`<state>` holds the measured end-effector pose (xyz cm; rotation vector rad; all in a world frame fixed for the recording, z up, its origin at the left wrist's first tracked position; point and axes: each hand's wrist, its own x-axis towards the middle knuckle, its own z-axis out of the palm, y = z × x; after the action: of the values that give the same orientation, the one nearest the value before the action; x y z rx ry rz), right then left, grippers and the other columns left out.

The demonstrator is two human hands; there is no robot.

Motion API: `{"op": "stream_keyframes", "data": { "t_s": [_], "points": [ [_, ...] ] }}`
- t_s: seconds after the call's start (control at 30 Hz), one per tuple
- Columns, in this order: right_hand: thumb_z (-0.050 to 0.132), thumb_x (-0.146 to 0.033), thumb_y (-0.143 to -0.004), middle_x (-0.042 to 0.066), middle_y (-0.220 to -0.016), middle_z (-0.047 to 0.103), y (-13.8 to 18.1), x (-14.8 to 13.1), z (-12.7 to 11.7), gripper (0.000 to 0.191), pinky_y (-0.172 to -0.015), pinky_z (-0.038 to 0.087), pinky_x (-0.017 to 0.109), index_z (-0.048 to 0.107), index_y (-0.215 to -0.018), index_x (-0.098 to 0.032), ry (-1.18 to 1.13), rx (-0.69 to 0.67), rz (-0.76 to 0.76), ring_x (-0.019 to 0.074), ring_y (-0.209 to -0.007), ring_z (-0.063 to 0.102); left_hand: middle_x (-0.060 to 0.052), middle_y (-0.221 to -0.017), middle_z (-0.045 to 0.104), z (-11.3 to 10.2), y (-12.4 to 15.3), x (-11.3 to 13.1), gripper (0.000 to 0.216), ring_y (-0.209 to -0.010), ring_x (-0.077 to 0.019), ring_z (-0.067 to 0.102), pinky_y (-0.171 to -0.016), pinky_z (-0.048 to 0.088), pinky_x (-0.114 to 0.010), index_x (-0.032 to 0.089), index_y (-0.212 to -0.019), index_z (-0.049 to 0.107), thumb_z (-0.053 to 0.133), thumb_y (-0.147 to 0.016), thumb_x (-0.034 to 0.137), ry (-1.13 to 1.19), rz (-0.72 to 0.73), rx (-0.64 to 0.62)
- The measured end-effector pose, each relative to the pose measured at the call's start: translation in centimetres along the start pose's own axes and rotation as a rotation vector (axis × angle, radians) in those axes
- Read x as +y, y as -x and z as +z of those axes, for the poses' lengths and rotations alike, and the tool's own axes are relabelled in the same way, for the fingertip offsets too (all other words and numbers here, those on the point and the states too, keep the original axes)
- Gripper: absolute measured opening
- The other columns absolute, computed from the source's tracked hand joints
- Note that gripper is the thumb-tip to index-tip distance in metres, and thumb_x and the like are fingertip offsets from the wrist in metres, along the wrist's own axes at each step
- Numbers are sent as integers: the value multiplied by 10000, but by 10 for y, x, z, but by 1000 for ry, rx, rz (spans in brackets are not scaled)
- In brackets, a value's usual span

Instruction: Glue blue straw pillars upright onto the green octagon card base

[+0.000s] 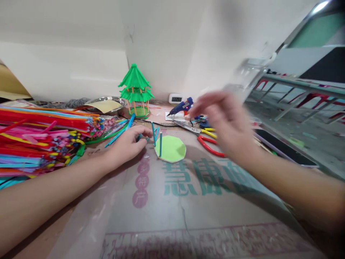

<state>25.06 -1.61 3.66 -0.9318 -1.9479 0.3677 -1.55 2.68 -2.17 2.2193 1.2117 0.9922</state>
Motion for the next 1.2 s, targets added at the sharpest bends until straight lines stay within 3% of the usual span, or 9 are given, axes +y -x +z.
{"op": "stream_keyframes", "data": {
  "t_s": [0.17,0.37,0.63,0.8,0.9,1.0,1.07,1.2],
  "points": [
    [557,-277,-1004,88,-1039,714,16,37,23,117,-903,566,367,621,-1057,-194,100,-227,-52,217,-982,694,-76,-1110,752,-1,3,0,267,-1114,-275,656,-1046,491,-407,200,-1002,719,527,-854,313,-35,93,-41],
    [545,-249,-1008,107,-1017,714,21,44,29,109,-855,538,368,625,-1028,-177,186,-331,-199,230,-946,670,-61,-1040,736,4,2,-7,286,-1032,-248,657,-985,485,-383,192,-979,736,611,-944,447,-61,187,9],
    [539,-206,-992,107,-1015,729,19,45,31,98,-830,538,365,624,-1031,-179,207,-342,-188,234,-935,678,-57,-1008,720,4,2,-4,262,-1020,-229,650,-976,485,-372,180,-930,735,611,-949,410,-61,196,-15],
    [545,-188,-989,108,-1031,728,19,44,30,106,-830,548,352,633,-1047,-171,188,-344,-166,229,-951,691,-44,-984,731,-21,-3,14,245,-917,-207,651,-873,510,-336,165,-997,694,583,-912,366,-18,-57,94],
    [546,-179,-986,111,-1036,733,18,46,30,113,-830,554,366,638,-1052,-171,193,-346,-161,237,-952,697,-16,-834,705,-32,-8,14,228,-770,-174,607,-751,483,-297,170,-860,670,626,-899,391,-102,-128,126],
    [557,-180,-992,108,-1035,735,18,45,29,111,-843,552,365,646,-1058,-172,175,-309,-194,231,-955,700,-11,-741,675,-28,-8,6,309,-709,-179,595,-706,468,-302,183,-769,654,617,-900,461,-133,-101,71],
    [575,-195,-1004,97,-1027,735,20,41,29,103,-860,547,348,663,-1054,-176,132,-264,-229,215,-963,699,-30,-787,694,-19,-5,0,347,-766,-203,629,-754,489,-323,187,-784,661,558,-929,485,-137,-26,45],
    [615,-234,-1012,64,-992,748,25,29,31,94,-861,540,317,687,-1054,-192,59,-282,-218,187,-941,698,-55,-944,711,-9,3,0,198,-893,-221,652,-851,513,-350,185,-916,654,539,-896,345,-148,120,92]
  ]
}}
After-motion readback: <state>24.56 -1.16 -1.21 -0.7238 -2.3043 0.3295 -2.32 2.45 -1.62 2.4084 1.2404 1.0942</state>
